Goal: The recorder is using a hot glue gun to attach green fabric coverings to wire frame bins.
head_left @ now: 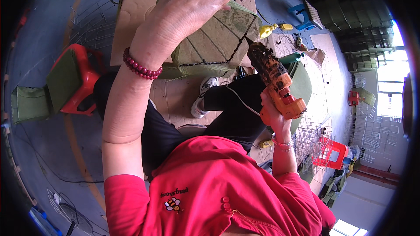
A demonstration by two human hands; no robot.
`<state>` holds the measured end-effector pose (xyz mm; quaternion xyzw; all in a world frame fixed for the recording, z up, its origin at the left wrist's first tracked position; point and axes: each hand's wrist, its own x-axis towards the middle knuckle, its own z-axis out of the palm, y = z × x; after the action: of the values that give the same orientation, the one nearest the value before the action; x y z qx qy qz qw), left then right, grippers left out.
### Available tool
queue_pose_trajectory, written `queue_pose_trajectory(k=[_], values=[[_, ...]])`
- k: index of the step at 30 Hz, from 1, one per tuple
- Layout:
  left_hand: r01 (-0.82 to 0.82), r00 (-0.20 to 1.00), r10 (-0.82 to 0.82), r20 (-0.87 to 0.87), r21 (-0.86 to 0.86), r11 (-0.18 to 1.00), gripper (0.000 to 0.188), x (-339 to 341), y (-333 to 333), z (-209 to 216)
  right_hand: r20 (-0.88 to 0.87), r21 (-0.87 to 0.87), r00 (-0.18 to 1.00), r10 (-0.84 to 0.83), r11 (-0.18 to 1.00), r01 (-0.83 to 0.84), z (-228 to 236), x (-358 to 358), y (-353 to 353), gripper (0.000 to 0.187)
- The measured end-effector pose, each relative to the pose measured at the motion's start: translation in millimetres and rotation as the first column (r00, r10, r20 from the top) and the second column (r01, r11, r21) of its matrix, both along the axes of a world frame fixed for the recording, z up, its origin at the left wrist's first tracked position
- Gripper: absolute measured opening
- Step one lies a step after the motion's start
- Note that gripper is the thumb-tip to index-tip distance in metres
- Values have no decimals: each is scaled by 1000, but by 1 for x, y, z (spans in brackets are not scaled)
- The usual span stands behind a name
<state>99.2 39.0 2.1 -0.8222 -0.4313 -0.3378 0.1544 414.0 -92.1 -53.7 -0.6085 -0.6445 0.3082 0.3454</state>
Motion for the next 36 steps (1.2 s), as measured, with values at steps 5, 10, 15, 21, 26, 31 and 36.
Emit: queue_pose_trajectory(k=[5, 10, 15, 21, 26, 31, 36], values=[[10, 1000, -11, 10, 21, 1000, 16, -1, 2, -4, -21, 9, 1000, -13, 1000, 13, 3, -3, 1, 14], [35, 999, -33, 36, -68, 997, 9, -7, -4, 8, -53, -55, 999, -2, 998, -1, -1, -5, -8, 14], [68, 994, -60, 89, -90, 994, 16, -8, -6, 15, -165, -126, 986, -29, 992, 8, -5, -6, -19, 23], [38, 999, -33, 40, -133, 990, 22, -6, -4, 17, -144, -205, 988, -53, 979, 22, -7, -11, -31, 28], [71, 995, -68, 69, -49, 996, 23, -6, -5, 13, -73, -218, 997, 3, 976, -19, -3, -13, -28, 29], [58, 998, -56, 17, -200, 978, 25, -3, -4, 22, -47, -227, 999, 23, 973, -33, 6, -13, -27, 30], [19, 1000, -19, -4, -52, 998, 13, -4, -1, 4, -14, -234, 999, 43, 971, -45, 7, -18, -22, 32]])
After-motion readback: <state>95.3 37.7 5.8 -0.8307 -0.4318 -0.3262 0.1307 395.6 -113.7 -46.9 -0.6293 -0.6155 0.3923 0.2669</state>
